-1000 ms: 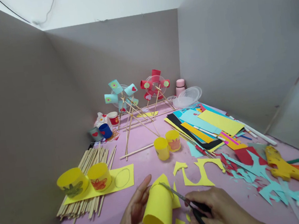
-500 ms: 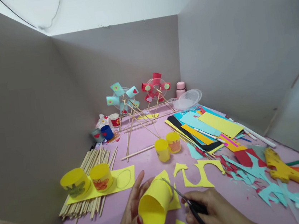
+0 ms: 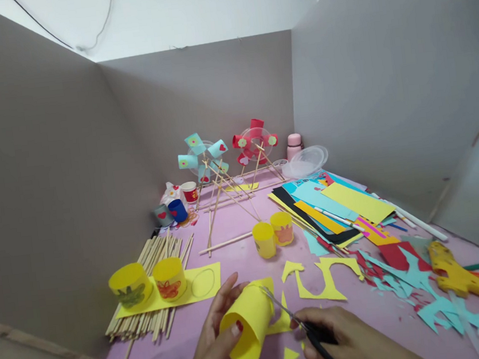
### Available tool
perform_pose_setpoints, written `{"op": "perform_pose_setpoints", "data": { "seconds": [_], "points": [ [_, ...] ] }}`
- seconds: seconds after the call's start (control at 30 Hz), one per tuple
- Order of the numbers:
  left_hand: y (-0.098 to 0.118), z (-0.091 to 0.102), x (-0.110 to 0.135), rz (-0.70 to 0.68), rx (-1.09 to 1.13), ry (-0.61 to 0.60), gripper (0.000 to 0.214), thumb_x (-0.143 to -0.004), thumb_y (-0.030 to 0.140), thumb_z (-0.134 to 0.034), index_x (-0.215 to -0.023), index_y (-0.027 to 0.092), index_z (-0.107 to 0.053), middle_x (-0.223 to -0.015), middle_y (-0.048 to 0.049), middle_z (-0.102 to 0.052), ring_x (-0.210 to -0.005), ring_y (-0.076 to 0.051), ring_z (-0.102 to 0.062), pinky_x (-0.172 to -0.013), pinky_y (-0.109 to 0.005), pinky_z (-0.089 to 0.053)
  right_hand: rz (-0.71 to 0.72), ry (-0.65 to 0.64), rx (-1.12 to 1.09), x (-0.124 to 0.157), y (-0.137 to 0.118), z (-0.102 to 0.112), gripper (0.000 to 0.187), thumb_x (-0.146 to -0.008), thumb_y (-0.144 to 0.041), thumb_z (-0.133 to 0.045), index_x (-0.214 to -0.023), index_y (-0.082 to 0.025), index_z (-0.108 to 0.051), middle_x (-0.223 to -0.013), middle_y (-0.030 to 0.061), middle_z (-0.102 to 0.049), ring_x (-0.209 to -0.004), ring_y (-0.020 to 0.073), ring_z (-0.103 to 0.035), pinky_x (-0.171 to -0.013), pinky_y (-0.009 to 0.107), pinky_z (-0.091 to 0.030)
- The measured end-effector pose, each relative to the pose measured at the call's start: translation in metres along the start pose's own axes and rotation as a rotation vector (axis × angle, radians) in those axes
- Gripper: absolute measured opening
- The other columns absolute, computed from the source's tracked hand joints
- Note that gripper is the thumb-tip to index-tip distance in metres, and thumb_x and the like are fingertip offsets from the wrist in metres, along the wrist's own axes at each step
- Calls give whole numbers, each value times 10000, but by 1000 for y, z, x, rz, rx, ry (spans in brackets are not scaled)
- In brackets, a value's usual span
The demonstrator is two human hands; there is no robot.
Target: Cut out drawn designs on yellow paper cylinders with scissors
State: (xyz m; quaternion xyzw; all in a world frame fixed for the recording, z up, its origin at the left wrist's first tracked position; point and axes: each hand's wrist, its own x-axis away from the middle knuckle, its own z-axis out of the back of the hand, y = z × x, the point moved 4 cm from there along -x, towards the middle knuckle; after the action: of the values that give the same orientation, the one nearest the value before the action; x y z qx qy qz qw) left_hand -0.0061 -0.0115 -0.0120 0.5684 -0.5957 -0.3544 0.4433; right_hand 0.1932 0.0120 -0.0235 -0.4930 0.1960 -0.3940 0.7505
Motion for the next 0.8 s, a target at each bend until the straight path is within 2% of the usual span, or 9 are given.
{"op": "perform_pose_setpoints", "data": {
  "seconds": [0.27, 0.57, 0.8],
  "points": [
    [0, -6, 1, -4, -130, -63, 675, -657, 437, -696, -1278, 255, -502, -1233, -126, -600, -1127, -330, -537, -883, -375, -435, -13, 32, 114, 1, -10, 3, 41, -698, -202, -566, -735, -211, -551, -613, -68, -451, -567, 119, -399, -522, 198, -293],
    [-4, -4, -1, 37, -62, -79, 670, -671, 426, -684, -1290, 269, -483, -1260, -129, -575, -1093, -337, -559, -879, -395, -434, 19, 66, 113, -2, -2, 0, 73, -719, -217, -535, -682, -222, -473, -595, -66, -466, -536, 113, -388, -516, 194, -299],
    [-5, -4, -1, 32, -32, -82, 686, -662, 426, -695, -1292, 258, -479, -1250, -125, -577, -1156, -333, -519, -888, -374, -433, 32, 89, 143, -2, -1, 0, 139, -722, -223, -546, -649, -224, -428, -581, -73, -433, -526, 106, -372, -503, 198, -271]
  ]
}}
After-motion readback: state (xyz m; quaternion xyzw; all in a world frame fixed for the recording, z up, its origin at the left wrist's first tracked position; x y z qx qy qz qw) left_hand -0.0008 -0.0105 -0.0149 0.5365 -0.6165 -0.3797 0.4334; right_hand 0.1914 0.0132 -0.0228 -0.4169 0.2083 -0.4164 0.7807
